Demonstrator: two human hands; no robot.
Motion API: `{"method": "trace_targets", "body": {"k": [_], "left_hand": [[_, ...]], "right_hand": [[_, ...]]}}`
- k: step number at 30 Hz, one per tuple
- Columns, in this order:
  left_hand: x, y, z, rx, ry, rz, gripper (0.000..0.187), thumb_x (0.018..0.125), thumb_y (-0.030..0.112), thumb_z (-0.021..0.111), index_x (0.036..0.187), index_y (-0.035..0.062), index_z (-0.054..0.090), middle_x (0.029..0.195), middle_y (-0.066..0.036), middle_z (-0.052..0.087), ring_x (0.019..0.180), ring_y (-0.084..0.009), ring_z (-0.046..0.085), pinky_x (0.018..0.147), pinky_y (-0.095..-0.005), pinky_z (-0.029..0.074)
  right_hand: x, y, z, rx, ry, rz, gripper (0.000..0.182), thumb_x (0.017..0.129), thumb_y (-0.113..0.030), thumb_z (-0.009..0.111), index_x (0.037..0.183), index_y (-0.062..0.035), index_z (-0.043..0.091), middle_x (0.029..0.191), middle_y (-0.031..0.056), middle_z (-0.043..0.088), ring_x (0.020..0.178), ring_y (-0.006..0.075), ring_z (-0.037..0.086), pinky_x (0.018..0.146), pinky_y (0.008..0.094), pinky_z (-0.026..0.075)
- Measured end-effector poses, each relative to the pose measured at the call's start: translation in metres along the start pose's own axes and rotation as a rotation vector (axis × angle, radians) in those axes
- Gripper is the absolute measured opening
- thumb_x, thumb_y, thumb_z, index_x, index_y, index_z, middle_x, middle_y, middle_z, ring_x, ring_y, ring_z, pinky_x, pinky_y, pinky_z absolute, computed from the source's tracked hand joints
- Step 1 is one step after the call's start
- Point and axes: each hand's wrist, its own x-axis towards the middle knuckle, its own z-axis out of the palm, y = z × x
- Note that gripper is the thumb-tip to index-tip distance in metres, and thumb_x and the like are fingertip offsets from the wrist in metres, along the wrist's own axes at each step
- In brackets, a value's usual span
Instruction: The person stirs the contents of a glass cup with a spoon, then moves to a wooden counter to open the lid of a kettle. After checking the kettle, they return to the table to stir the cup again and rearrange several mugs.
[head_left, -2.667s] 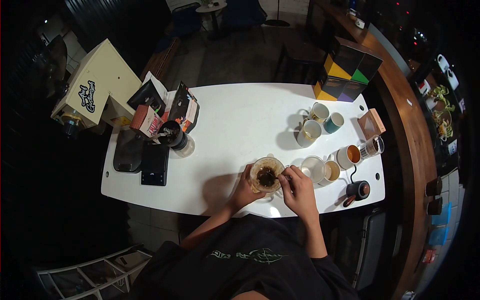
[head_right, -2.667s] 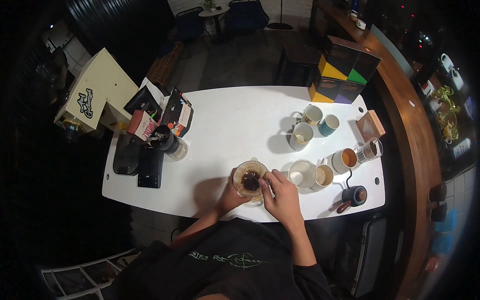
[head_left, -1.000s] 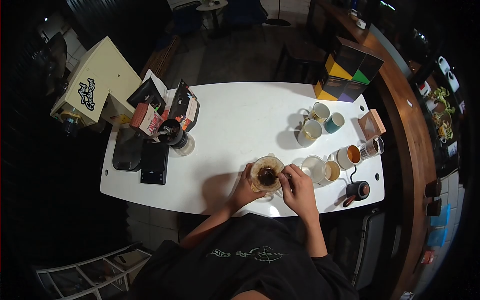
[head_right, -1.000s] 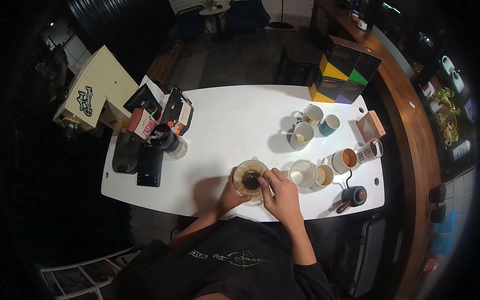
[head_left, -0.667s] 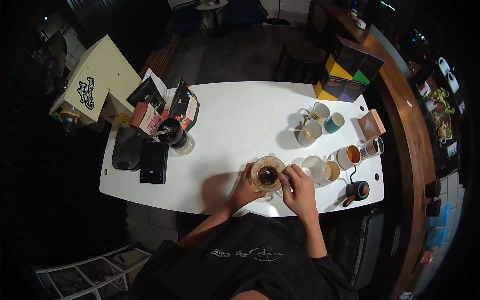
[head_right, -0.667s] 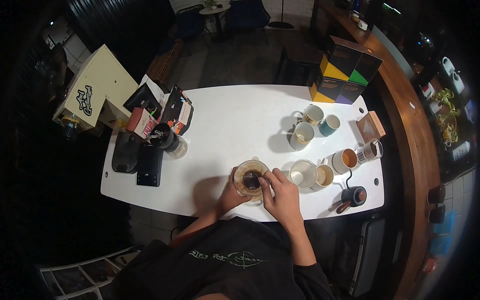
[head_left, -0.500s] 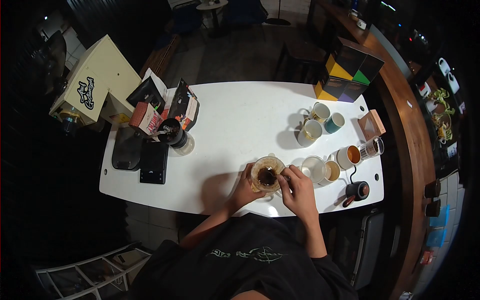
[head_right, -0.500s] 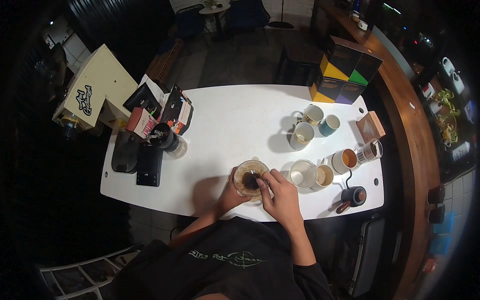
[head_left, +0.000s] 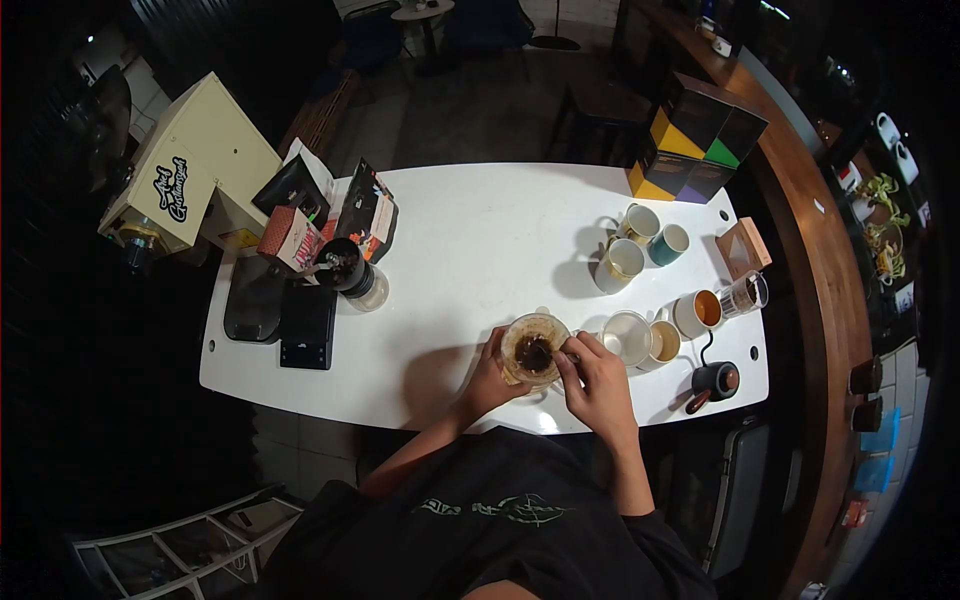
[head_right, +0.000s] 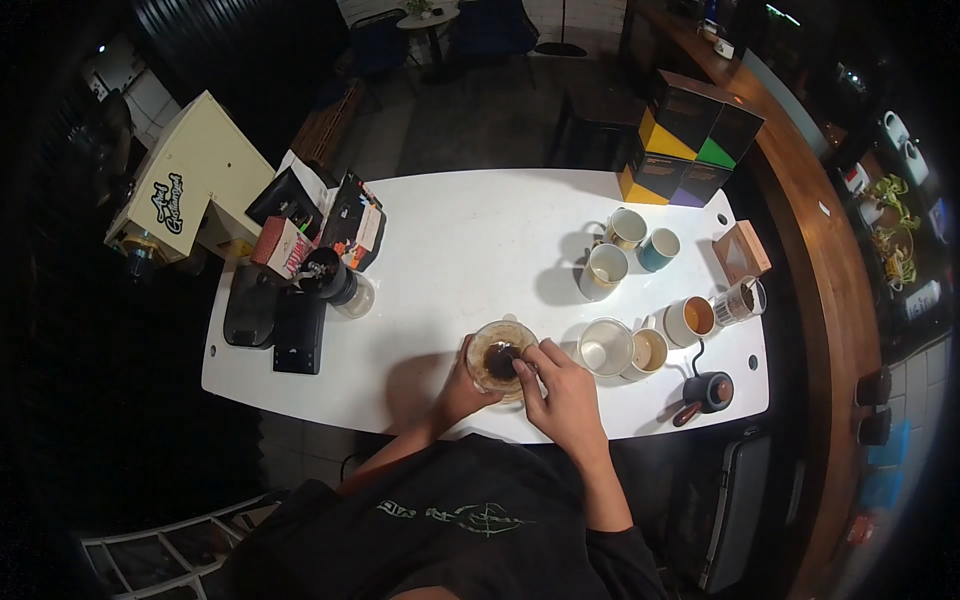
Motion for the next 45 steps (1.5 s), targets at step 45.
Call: {"method": "trace_targets", "body": {"k": [45], "left_hand": [[0.001, -0.005, 0.0, -0.013, 0.002, 0.041, 0.101, 0.068, 0.004, 0.086, 0.146, -0.0002, 0.022, 0.139, -0.015, 0.045, 0.134, -0.0226, 0.046, 0.112, -0.0352, 0.04]], "right_hand": [[-0.001, 0.004, 0.0, 0.046, 0.009, 0.018, 0.011, 0.096, -0.008, 0.06, 0.09, 0.0019, 0.061, 0.076, 0.0136, 0.055, 0.054, 0.0264, 0.053, 0.053, 0.0362, 0.04]]}}
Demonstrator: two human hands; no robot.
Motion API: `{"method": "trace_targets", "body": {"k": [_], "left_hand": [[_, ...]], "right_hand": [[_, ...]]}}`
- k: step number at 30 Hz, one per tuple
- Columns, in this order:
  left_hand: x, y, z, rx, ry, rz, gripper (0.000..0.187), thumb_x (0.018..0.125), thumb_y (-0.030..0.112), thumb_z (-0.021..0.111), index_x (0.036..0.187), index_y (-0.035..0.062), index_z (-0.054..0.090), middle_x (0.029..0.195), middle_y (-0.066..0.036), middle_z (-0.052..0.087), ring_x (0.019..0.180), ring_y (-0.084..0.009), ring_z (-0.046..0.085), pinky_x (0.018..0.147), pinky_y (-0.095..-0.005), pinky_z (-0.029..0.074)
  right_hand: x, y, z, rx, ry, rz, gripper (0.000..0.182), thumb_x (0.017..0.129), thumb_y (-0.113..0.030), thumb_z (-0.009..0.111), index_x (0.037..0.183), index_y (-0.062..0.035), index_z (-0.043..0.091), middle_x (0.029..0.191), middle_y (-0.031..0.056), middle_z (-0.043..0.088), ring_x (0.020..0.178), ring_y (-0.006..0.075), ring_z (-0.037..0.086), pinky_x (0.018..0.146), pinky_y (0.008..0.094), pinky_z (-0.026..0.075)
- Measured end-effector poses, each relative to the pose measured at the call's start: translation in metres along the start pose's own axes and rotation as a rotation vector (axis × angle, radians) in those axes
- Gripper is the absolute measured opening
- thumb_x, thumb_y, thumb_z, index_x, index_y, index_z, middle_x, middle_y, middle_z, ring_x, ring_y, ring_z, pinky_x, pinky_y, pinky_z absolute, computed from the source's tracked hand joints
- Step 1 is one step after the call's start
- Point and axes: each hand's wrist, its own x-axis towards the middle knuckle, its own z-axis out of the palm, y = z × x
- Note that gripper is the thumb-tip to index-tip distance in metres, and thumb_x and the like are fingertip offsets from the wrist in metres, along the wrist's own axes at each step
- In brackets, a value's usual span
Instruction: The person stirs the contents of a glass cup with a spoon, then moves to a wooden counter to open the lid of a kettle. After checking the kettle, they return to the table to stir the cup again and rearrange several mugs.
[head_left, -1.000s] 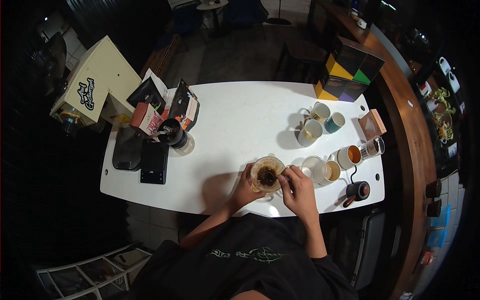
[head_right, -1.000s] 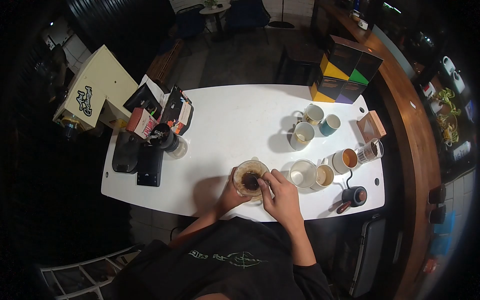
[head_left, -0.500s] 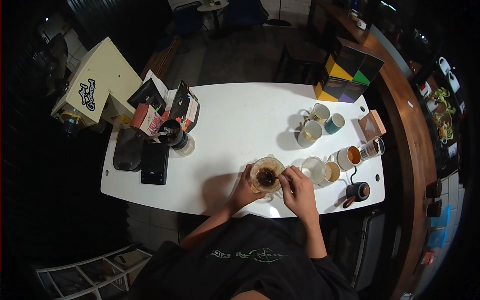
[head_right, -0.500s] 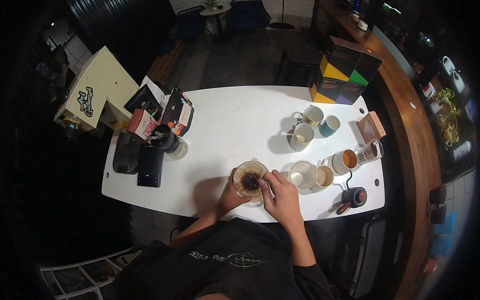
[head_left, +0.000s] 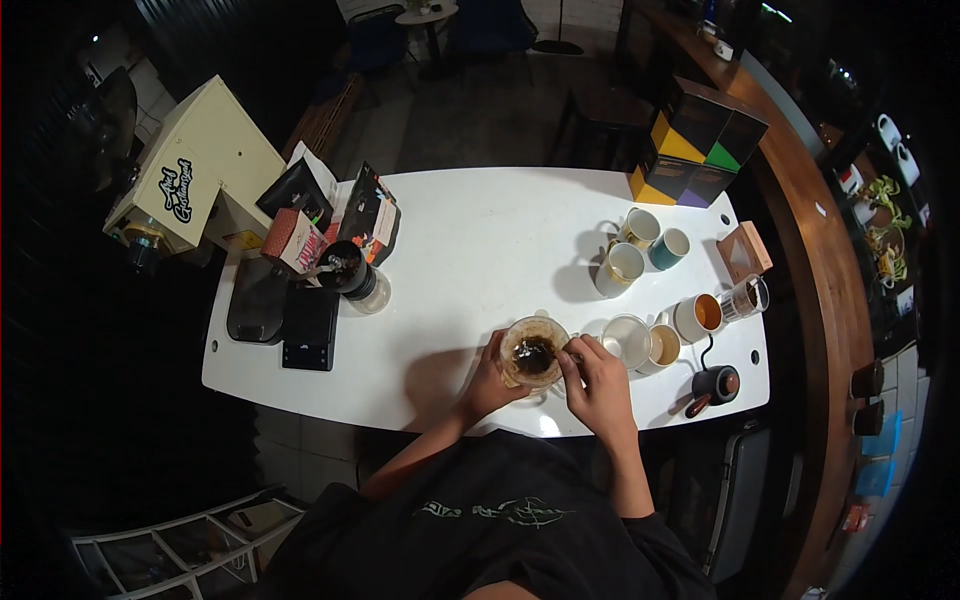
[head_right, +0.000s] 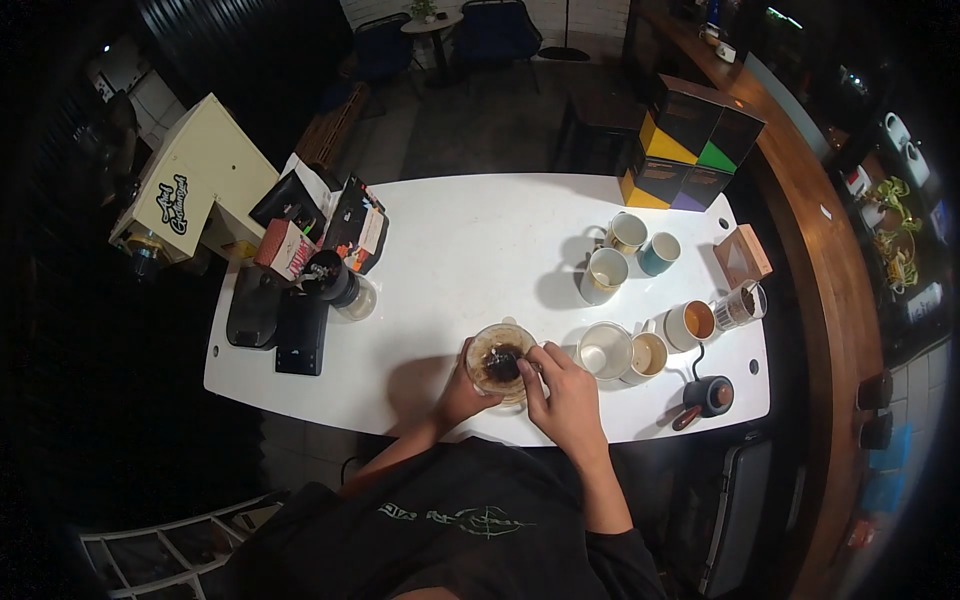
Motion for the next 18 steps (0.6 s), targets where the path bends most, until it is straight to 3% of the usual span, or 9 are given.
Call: {"method": "trace_targets", "body": {"k": [2, 4, 6, 8, 11, 18], "left_hand": [[0.0, 0.008, -0.002, 0.06, -0.007, 0.018, 0.096, 0.069, 0.003, 0.085, 0.144, 0.0003, 0.025, 0.136, -0.014, 0.046, 0.132, -0.0224, 0.047, 0.112, -0.035, 0.04], [0.0, 0.009, 0.0, 0.013, 0.001, 0.013, 0.095, 0.068, 0.004, 0.085, 0.143, 0.0006, 0.027, 0.135, -0.014, 0.047, 0.131, -0.0224, 0.048, 0.112, -0.035, 0.04], [0.0, 0.012, 0.0, -0.033, 0.012, 0.009, 0.093, 0.068, 0.004, 0.085, 0.142, 0.0009, 0.028, 0.134, -0.013, 0.047, 0.13, -0.0223, 0.049, 0.111, -0.035, 0.041], [0.0, 0.016, -0.001, 0.15, 0.014, 0.022, 0.093, 0.068, 0.005, 0.085, 0.142, 0.001, 0.029, 0.134, -0.013, 0.048, 0.129, -0.0226, 0.05, 0.11, -0.0348, 0.042], [-0.002, 0.011, 0.0, 0.039, 0.038, 0.007, 0.094, 0.068, 0.007, 0.086, 0.142, 0.0007, 0.028, 0.134, -0.013, 0.048, 0.128, -0.0229, 0.05, 0.109, -0.0347, 0.042], [0.0, 0.008, -0.001, 0.117, 0.016, 0.025, 0.097, 0.068, 0.008, 0.087, 0.144, 0.0001, 0.027, 0.134, -0.014, 0.048, 0.128, -0.023, 0.051, 0.109, -0.035, 0.043]], "right_hand": [[0.0, 0.0, -0.001, -0.014, 0.014, -0.007, 0.012, 0.096, -0.008, 0.06, 0.09, 0.0019, 0.061, 0.076, 0.0138, 0.056, 0.054, 0.0265, 0.053, 0.053, 0.0363, 0.04], [-0.001, 0.0, -0.006, -0.02, -0.089, 0.067, 0.011, 0.093, -0.011, 0.063, 0.095, -0.0003, 0.062, 0.085, 0.0169, 0.061, 0.073, 0.0392, 0.061, 0.064, 0.0451, 0.048], [-0.001, -0.001, -0.005, -0.017, -0.075, 0.084, 0.011, 0.093, -0.011, 0.063, 0.095, -0.0003, 0.062, 0.085, 0.0169, 0.061, 0.073, 0.0393, 0.061, 0.065, 0.0454, 0.048], [0.0, -0.001, -0.004, -0.015, -0.062, 0.101, 0.011, 0.093, -0.011, 0.063, 0.095, -0.0002, 0.062, 0.085, 0.0169, 0.061, 0.073, 0.0395, 0.061, 0.065, 0.0456, 0.048], [0.0, 0.0, -0.004, -0.008, -0.079, 0.065, 0.011, 0.094, -0.011, 0.063, 0.095, -0.0006, 0.062, 0.085, 0.0166, 0.061, 0.073, 0.0394, 0.061, 0.065, 0.0459, 0.048], [0.001, -0.003, -0.004, -0.023, -0.076, 0.077, 0.011, 0.094, -0.012, 0.062, 0.094, -0.0011, 0.062, 0.084, 0.0164, 0.061, 0.073, 0.0393, 0.061, 0.065, 0.046, 0.048]]}}
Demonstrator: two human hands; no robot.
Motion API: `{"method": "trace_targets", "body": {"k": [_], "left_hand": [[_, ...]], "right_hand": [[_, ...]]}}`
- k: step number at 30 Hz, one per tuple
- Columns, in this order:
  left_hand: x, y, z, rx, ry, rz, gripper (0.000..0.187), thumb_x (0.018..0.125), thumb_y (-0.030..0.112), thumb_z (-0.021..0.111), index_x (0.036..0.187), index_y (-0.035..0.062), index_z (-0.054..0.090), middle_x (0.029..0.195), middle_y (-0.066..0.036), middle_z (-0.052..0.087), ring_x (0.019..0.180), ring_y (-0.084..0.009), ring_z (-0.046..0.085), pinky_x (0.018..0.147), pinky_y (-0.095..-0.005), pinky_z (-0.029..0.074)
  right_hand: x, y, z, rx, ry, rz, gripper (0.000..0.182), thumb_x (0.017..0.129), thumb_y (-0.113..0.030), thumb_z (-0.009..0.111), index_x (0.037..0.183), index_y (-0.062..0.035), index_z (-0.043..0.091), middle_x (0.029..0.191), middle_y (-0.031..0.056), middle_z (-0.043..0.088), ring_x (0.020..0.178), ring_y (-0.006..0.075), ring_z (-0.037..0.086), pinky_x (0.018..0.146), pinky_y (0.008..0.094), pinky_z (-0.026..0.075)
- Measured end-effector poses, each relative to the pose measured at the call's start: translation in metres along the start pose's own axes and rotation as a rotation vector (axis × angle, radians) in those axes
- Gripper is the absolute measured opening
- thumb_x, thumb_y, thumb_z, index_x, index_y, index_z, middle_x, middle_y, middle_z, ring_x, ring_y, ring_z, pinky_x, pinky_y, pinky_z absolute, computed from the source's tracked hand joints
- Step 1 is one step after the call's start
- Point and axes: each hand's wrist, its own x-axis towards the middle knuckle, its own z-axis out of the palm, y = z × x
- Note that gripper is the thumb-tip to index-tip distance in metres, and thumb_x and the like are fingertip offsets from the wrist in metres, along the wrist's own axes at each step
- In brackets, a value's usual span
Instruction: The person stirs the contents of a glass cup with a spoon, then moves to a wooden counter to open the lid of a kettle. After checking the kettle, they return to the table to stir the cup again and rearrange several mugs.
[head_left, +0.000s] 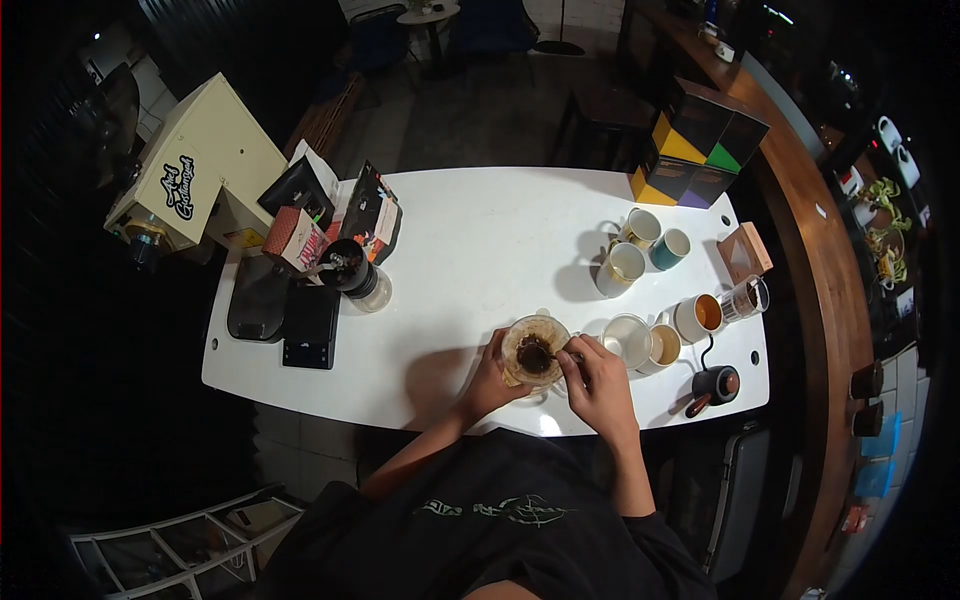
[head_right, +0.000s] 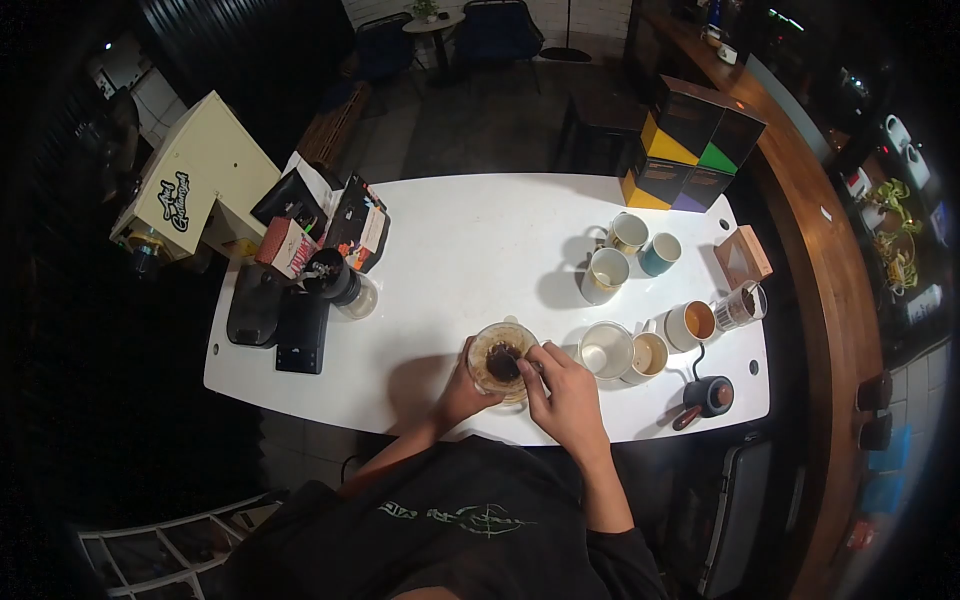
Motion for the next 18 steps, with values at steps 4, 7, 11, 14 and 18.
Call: {"method": "trace_targets", "body": {"k": [4, 7, 11, 14, 18], "left_hand": [[0.0, 0.001, -0.002, 0.088, -0.004, 0.001, 0.099, 0.068, 0.009, 0.087, 0.144, -0.0006, 0.025, 0.135, -0.015, 0.048, 0.128, -0.0233, 0.051, 0.108, -0.0347, 0.043], [0.0, -0.004, 0.0, 0.071, -0.004, 0.005, 0.1, 0.067, 0.01, 0.088, 0.145, -0.0008, 0.025, 0.136, -0.016, 0.047, 0.129, -0.0239, 0.05, 0.109, -0.0349, 0.042], [0.0, -0.01, 0.002, 0.036, 0.014, 0.009, 0.096, 0.068, 0.014, 0.088, 0.144, -0.0011, 0.03, 0.137, -0.016, 0.045, 0.13, -0.0266, 0.048, 0.111, -0.0364, 0.04], [0.001, -0.009, 0.0, 0.116, -0.002, 0.01, 0.093, 0.07, 0.019, 0.087, 0.143, -0.0014, 0.033, 0.137, -0.015, 0.044, 0.13, -0.0293, 0.047, 0.111, -0.0373, 0.039], [0.0, 0.001, -0.001, 0.082, -0.013, 0.007, 0.092, 0.07, 0.022, 0.086, 0.143, -0.0017, 0.035, 0.138, -0.015, 0.042, 0.13, -0.0307, 0.046, 0.111, -0.0381, 0.039]], "right_hand": [[0.0, -0.001, 0.001, 0.001, 0.007, 0.008, 0.011, 0.095, -0.012, 0.062, 0.094, -0.0011, 0.062, 0.084, 0.0161, 0.06, 0.073, 0.0392, 0.061, 0.065, 0.0461, 0.048], [0.0, 0.001, 0.002, -0.001, -0.005, -0.008, 0.011, 0.094, -0.012, 0.062, 0.095, -0.0013, 0.062, 0.085, 0.0158, 0.06, 0.073, 0.039, 0.061, 0.064, 0.046, 0.048], [0.0, -0.001, 0.003, -0.034, 0.01, -0.023, 0.011, 0.094, -0.012, 0.063, 0.095, -0.0016, 0.062, 0.085, 0.0157, 0.06, 0.072, 0.039, 0.062, 0.063, 0.0459, 0.048], [0.0, -0.001, 0.001, -0.034, -0.023, -0.028, 0.011, 0.093, -0.012, 0.063, 0.096, -0.0017, 0.062, 0.085, 0.0156, 0.06, 0.071, 0.0392, 0.062, 0.062, 0.046, 0.049], [-0.001, 0.0, 0.002, -0.026, 0.005, -0.024, 0.011, 0.093, -0.012, 0.064, 0.096, -0.0015, 0.062, 0.085, 0.0156, 0.06, 0.072, 0.0392, 0.062, 0.063, 0.0461, 0.049]]}}
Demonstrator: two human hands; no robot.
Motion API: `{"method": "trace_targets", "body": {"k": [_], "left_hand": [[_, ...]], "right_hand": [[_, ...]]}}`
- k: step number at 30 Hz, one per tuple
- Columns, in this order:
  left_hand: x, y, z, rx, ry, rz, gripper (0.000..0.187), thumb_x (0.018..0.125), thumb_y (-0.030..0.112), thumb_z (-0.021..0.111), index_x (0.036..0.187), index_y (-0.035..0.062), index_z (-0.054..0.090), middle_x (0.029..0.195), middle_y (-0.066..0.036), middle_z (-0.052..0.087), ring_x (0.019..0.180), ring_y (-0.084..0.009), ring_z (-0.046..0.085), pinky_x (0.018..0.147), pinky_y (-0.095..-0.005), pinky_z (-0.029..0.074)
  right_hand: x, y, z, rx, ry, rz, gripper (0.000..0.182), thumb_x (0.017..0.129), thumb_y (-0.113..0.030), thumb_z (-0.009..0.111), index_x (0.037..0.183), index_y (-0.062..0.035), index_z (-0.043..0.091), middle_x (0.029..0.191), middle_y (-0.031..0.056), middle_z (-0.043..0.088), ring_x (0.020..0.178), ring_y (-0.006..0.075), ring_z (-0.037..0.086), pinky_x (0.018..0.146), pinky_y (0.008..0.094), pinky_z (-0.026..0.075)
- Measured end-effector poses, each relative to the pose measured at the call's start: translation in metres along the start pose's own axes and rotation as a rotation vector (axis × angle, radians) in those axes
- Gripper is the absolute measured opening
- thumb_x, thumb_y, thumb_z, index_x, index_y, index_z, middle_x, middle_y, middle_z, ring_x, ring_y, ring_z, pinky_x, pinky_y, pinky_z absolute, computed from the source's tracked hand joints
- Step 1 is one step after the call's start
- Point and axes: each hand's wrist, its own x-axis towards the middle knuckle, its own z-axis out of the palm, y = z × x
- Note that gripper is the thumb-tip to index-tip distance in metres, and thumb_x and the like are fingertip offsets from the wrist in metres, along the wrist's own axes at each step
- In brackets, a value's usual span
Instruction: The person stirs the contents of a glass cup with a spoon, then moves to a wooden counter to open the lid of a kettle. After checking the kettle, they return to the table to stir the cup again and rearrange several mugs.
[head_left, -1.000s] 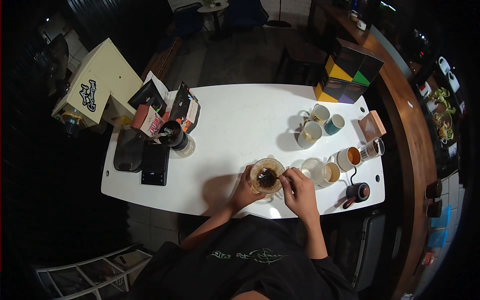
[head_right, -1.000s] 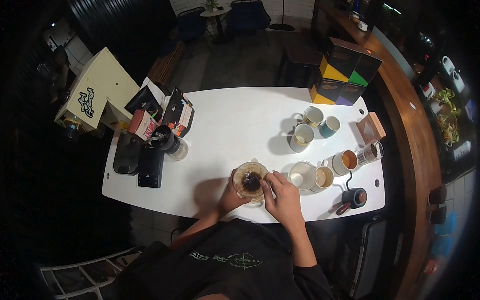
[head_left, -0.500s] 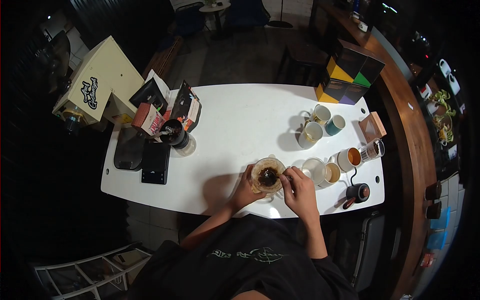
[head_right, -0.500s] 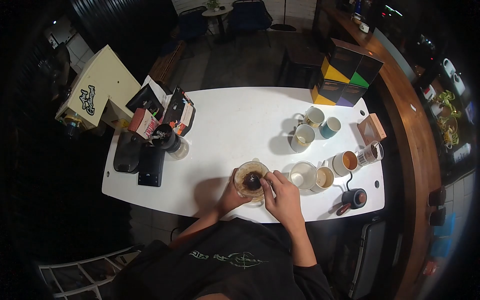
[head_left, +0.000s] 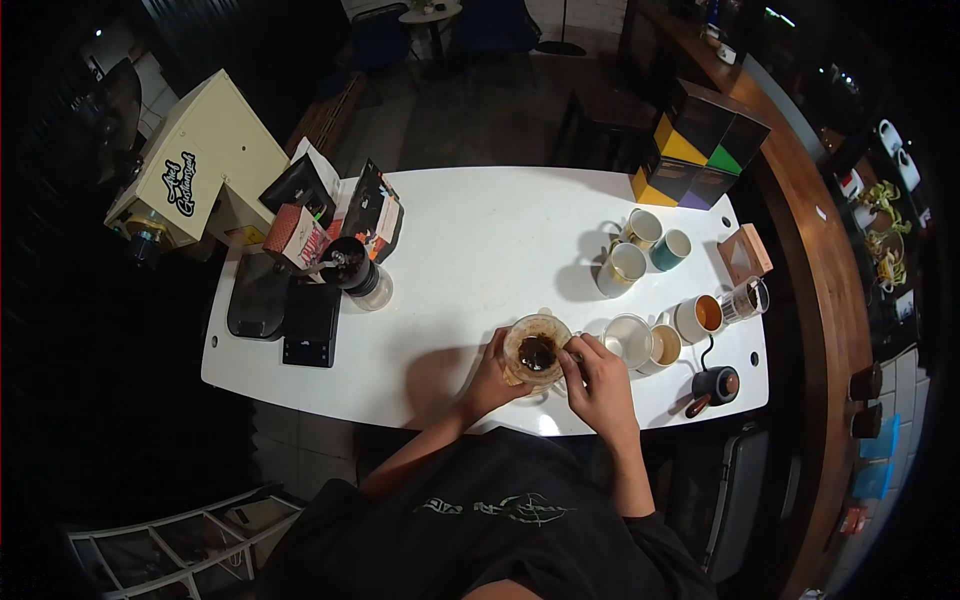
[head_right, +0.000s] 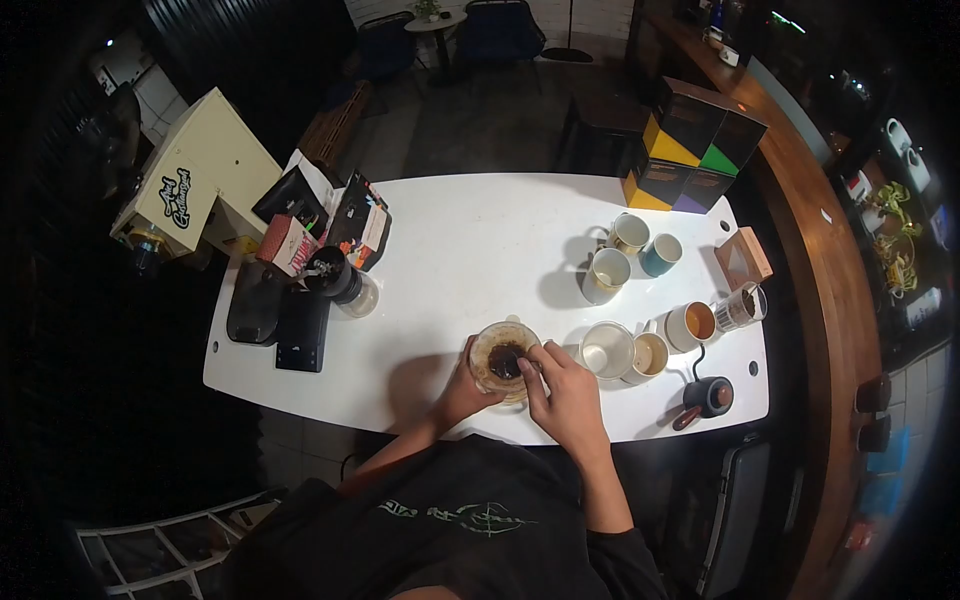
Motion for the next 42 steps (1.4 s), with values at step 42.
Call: {"method": "trace_targets", "body": {"k": [42], "left_hand": [[0.001, 0.0, 0.004, -0.151, 0.039, 0.042, 0.088, 0.067, 0.004, 0.085, 0.139, 0.003, 0.034, 0.129, -0.012, 0.05, 0.124, -0.0231, 0.052, 0.107, -0.0356, 0.043]], "right_hand": [[0.001, 0.001, 0.002, 0.027, 0.062, -0.083, 0.011, 0.096, -0.009, 0.06, 0.094, 0.0018, 0.062, 0.081, 0.0151, 0.054, 0.06, 0.0325, 0.056, 0.056, 0.0398, 0.044]]}}
